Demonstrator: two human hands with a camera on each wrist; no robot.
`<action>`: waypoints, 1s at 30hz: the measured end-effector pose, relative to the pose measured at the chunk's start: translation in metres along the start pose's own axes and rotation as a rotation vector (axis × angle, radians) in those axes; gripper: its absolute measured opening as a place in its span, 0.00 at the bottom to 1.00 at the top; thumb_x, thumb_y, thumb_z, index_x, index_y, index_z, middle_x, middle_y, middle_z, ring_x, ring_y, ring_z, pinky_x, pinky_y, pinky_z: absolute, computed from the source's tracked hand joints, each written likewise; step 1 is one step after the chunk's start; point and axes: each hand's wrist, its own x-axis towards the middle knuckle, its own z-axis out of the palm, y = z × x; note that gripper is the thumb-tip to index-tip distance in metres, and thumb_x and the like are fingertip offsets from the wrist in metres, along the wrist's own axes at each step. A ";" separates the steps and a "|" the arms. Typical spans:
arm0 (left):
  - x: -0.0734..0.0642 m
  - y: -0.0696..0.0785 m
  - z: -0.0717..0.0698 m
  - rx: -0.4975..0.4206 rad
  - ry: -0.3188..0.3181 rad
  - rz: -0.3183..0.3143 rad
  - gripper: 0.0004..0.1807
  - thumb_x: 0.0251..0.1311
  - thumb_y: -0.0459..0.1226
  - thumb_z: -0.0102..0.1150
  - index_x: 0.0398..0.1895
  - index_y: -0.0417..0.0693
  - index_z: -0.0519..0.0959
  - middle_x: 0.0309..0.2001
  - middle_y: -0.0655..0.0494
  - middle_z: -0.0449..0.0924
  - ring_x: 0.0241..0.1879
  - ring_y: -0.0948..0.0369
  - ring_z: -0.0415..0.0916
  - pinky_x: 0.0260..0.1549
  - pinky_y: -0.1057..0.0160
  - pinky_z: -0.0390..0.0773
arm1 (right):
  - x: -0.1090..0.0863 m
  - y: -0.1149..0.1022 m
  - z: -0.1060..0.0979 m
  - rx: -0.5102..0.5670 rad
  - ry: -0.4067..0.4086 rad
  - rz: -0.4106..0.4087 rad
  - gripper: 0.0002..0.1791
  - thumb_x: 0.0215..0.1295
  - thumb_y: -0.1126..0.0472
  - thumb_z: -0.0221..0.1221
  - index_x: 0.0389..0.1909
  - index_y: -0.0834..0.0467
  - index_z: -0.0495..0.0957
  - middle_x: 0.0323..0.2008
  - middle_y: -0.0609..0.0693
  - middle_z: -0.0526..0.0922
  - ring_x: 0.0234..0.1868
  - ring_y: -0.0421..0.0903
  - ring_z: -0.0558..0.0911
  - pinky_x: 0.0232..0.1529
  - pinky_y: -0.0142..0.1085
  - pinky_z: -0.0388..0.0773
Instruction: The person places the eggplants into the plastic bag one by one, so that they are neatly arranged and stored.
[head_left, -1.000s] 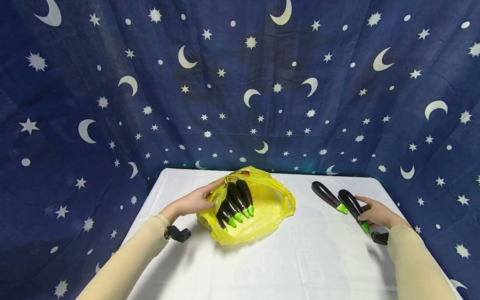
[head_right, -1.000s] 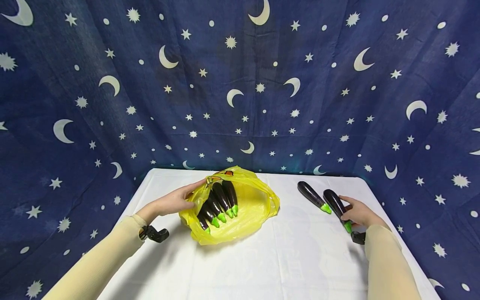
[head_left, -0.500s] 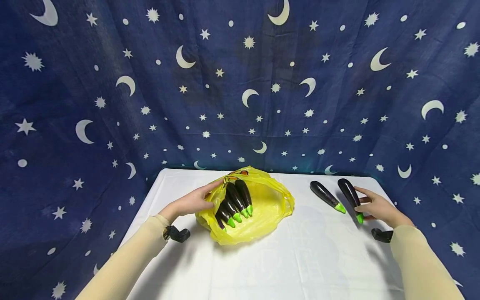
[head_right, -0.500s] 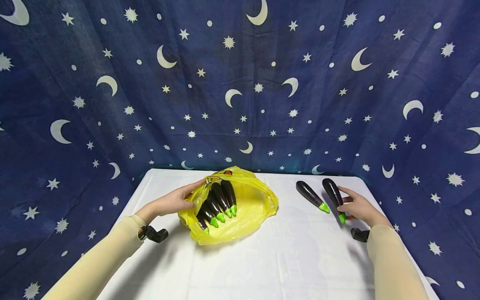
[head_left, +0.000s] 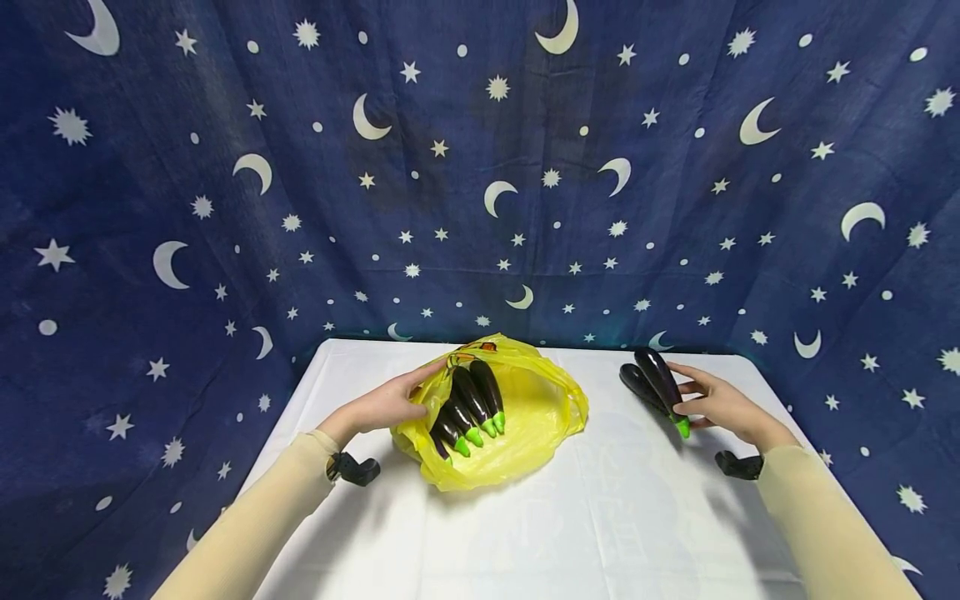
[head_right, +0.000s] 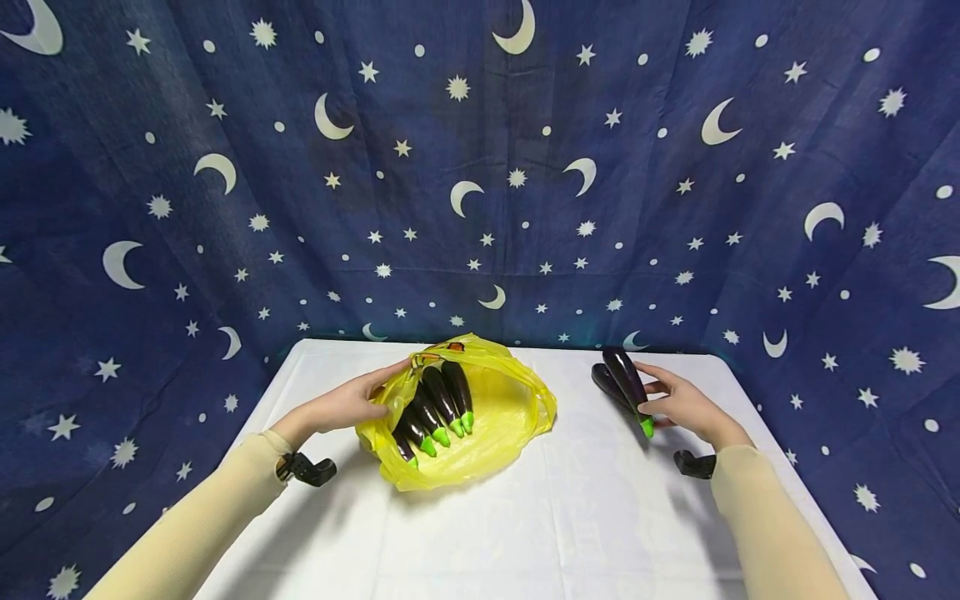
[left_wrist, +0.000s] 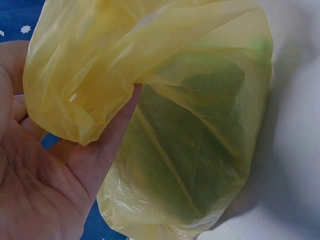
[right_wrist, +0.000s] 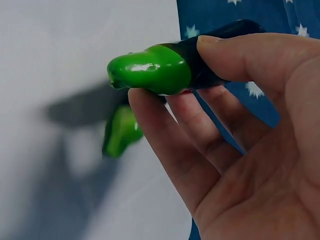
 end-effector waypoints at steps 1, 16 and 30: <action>0.000 0.000 0.000 0.002 0.000 0.000 0.49 0.58 0.29 0.58 0.83 0.60 0.53 0.81 0.55 0.52 0.75 0.55 0.53 0.71 0.50 0.59 | 0.001 -0.002 0.003 0.008 -0.007 -0.006 0.51 0.67 0.64 0.65 0.83 0.56 0.44 0.68 0.74 0.62 0.52 0.51 0.81 0.46 0.49 0.82; 0.000 0.001 0.001 0.007 -0.007 0.010 0.49 0.58 0.29 0.58 0.83 0.57 0.52 0.81 0.52 0.51 0.77 0.52 0.50 0.72 0.46 0.55 | 0.013 -0.025 0.038 0.054 -0.104 -0.076 0.48 0.66 0.69 0.63 0.82 0.55 0.50 0.64 0.72 0.69 0.50 0.61 0.83 0.42 0.48 0.84; 0.001 0.001 0.001 0.017 -0.006 0.013 0.49 0.58 0.29 0.58 0.83 0.57 0.52 0.81 0.52 0.50 0.77 0.52 0.50 0.73 0.46 0.55 | 0.022 -0.046 0.071 0.059 -0.236 -0.123 0.45 0.66 0.68 0.64 0.81 0.52 0.55 0.62 0.67 0.72 0.45 0.60 0.85 0.42 0.47 0.84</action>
